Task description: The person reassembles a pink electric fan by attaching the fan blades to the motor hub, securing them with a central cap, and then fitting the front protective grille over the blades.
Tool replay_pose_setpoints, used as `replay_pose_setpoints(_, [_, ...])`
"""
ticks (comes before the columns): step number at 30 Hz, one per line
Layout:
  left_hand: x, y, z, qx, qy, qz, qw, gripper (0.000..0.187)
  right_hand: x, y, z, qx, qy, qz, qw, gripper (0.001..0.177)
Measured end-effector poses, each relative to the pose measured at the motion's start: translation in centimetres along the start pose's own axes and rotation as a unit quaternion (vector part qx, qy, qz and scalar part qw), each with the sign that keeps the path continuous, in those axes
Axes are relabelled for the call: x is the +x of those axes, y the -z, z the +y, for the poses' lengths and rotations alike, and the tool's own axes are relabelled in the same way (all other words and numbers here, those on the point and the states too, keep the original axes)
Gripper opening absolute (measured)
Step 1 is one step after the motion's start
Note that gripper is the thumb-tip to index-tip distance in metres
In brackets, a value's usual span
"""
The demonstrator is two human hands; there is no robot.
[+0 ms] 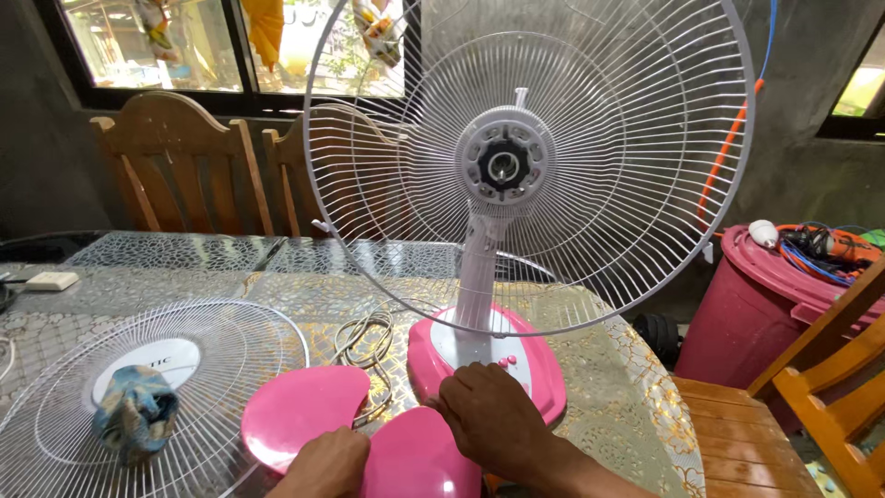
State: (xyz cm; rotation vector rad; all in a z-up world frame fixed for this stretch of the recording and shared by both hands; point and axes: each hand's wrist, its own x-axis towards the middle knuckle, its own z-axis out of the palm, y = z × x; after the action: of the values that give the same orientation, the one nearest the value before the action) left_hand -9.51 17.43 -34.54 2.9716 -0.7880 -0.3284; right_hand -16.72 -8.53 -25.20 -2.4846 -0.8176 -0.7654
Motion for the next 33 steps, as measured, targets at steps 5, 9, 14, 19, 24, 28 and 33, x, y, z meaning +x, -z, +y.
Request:
replay_pose_setpoints(5, [-2.1,3.2,2.2,-0.035,0.046,-0.02,0.998,0.035,-0.9,-0.8,-0.2,-0.006,-0.027,-0.026,0.999,0.02])
replay_pose_setpoints(9, [-5.0,7.0,4.2,-0.098,0.094,0.028,0.99,0.028,-0.9,0.6,0.2,0.008,-0.011,0.016,1.0,0.009])
replay_pose_setpoints(14, [-8.0,10.8,6.5,-0.092,0.081,0.086,0.989,0.055,0.5,5.2,-0.7,0.025,-0.209,-0.02,0.977,0.04])
replay_pose_setpoints(19, [-8.9,13.0,9.3,-0.114,0.104,0.148,0.977,0.057,2.8,9.9,-1.9,0.128,-0.353,-0.156,0.914,0.057])
replay_pose_setpoints(24, [-8.3,15.5,11.2,-0.133,0.08,0.21,0.965,0.057,4.7,12.9,-2.1,0.171,-0.426,-0.13,0.879,0.049])
replay_pose_setpoints(28, [-7.3,17.5,12.5,-0.152,0.055,0.263,0.951,0.065,5.8,15.3,-1.3,0.166,-0.418,-0.073,0.89,0.044])
replay_pose_setpoints(33, [-6.2,18.9,14.1,-0.162,0.033,0.315,0.935,0.065,6.6,17.3,-0.3,0.142,-0.348,-0.024,0.927,0.047])
